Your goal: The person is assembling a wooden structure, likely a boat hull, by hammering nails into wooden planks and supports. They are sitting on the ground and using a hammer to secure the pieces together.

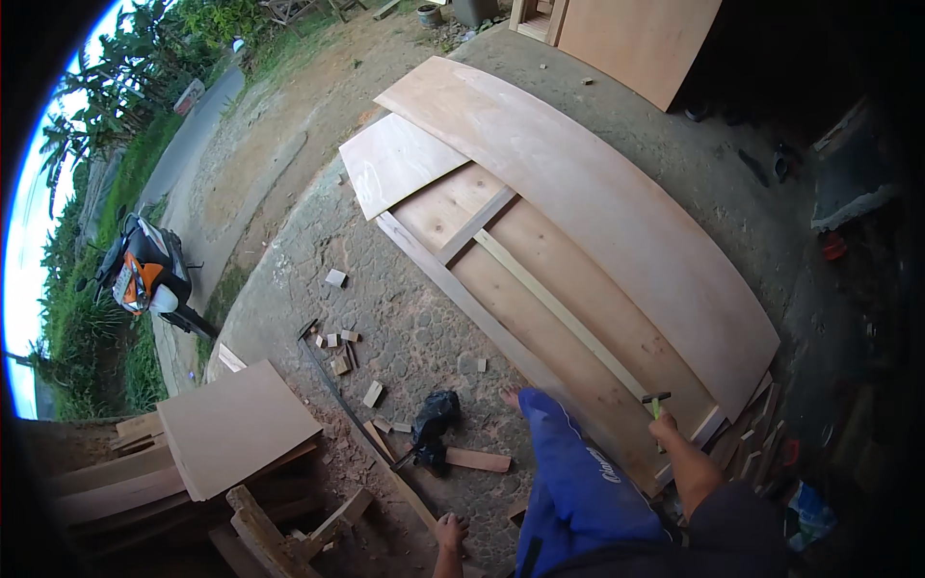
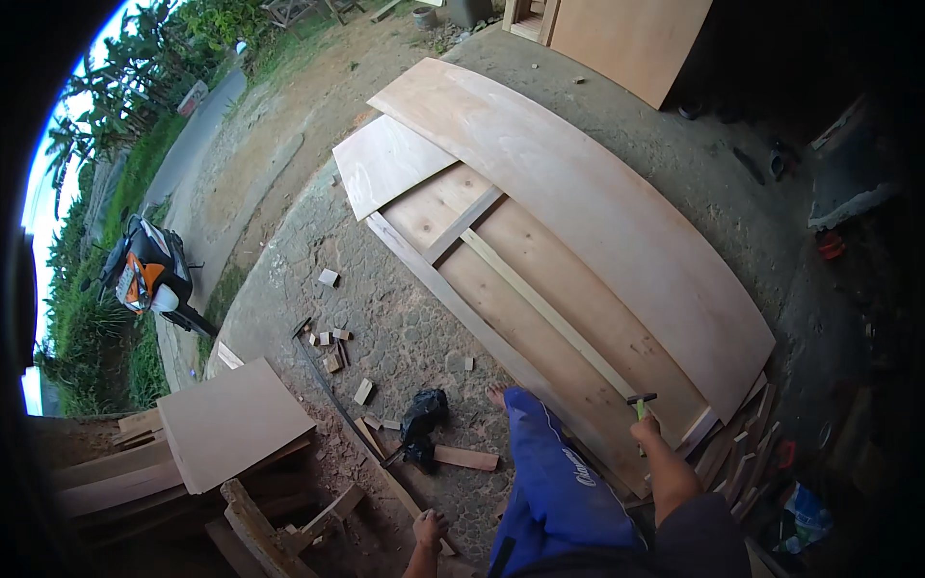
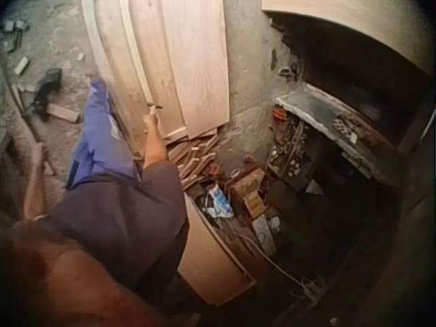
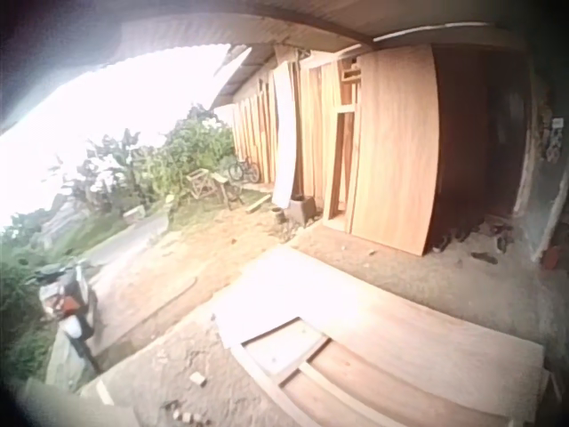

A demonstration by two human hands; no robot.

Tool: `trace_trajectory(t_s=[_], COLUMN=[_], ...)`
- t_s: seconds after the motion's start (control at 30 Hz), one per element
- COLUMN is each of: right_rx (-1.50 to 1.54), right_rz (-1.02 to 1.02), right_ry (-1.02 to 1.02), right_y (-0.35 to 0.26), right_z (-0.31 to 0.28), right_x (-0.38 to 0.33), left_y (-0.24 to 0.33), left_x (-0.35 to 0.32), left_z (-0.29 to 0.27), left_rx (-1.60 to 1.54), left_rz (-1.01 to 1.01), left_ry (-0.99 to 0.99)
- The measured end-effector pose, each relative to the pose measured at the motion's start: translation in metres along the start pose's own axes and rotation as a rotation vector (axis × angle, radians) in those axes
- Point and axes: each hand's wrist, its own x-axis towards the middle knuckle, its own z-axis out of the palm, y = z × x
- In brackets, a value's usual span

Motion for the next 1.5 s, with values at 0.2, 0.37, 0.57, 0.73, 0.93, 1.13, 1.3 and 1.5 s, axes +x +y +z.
trace_trajectory(t_s=[0.2,0.37,0.57,0.73,0.93,1.13,1.3,1.5], right_rx=[-0.021,-0.063,0.067,-0.094,-0.243,-0.196,-0.47,-0.156], right_rz=[-0.069,-0.058,-0.198,-0.315,-0.529,-0.62,-0.957,-1.039], right_ry=[0.017,-0.073,-0.018,-0.014,-0.055,-0.172,0.079,0.178], right_y=[-0.066,-0.17,-0.306,-0.424,-0.56,-0.673,-0.699,-0.683], right_z=[0.102,0.139,0.171,0.188,0.221,0.273,0.328,0.339], right_x=[0.001,-0.011,-0.039,-0.056,-0.023,0.02,0.108,0.195], left_y=[0.08,0.176,0.395,0.514,0.664,0.778,0.797,0.713], left_x=[0.01,0.08,0.094,0.212,0.429,0.554,0.571,0.588], left_z=[-0.011,-0.019,0.055,0.072,0.14,0.206,0.337,0.477], left_rx=[0.278,0.321,0.308,0.535,0.862,1.114,1.198,1.289], left_rz=[0.028,-0.092,0.214,0.35,0.466,0.839,1.097,1.535], left_ry=[0.04,-0.117,-0.167,-0.217,-0.303,-0.181,-0.315,-0.631])
